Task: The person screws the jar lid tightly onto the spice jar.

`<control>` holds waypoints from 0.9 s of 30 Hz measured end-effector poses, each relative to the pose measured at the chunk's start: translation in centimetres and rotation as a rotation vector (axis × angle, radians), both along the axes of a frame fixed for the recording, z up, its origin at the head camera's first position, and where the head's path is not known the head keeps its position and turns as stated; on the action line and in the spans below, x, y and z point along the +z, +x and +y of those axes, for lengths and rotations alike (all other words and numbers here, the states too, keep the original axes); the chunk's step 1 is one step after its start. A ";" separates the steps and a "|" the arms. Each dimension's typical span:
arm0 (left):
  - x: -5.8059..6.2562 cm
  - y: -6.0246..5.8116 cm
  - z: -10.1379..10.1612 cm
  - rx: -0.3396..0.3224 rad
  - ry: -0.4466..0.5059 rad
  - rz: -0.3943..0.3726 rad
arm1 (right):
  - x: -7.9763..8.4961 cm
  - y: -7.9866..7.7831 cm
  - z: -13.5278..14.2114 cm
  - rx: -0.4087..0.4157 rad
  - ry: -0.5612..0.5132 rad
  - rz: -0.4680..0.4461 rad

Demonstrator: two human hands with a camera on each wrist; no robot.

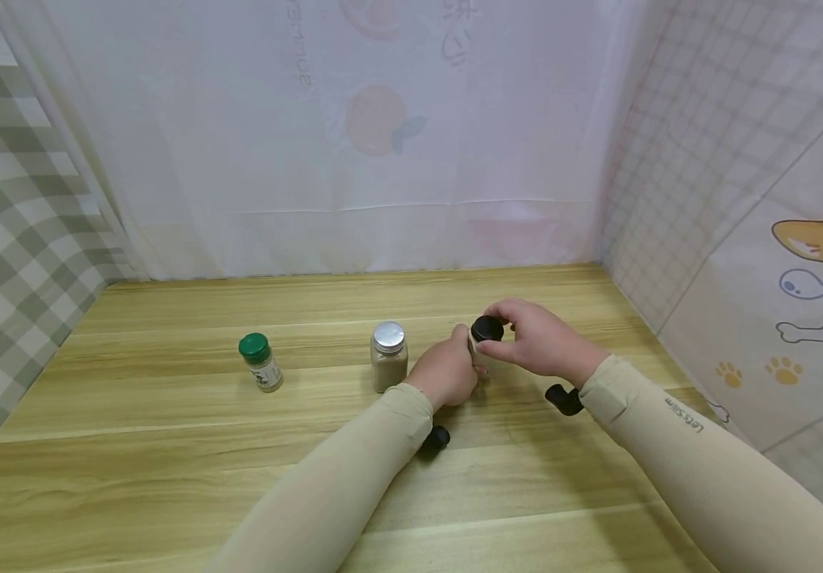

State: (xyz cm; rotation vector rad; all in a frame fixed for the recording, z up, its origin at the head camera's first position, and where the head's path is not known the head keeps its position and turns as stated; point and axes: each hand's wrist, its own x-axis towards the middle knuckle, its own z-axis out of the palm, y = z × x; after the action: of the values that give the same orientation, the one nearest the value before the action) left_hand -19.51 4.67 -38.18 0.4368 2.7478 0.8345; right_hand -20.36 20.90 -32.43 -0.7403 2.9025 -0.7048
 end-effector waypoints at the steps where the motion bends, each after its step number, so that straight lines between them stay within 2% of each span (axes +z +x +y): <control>1: 0.0 0.0 0.0 0.001 0.000 -0.001 | 0.0 0.0 0.0 -0.002 0.001 -0.002; 10: 0.1 0.0 0.1 0.010 -0.004 -0.013 | -0.2 -0.1 0.6 0.110 -0.057 -0.045; 14: 0.1 0.0 0.0 0.011 -0.001 -0.014 | -0.3 -0.2 0.6 0.127 -0.067 -0.036; 27: 0.3 0.1 0.0 0.008 -0.010 -0.024 | -0.3 -0.3 0.2 0.015 0.002 -0.016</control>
State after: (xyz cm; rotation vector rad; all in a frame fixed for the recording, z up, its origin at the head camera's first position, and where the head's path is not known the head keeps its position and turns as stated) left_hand -19.40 4.69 -37.93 0.4114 2.7324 0.8217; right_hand -20.69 21.14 -32.68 -0.7513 2.8797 -0.7036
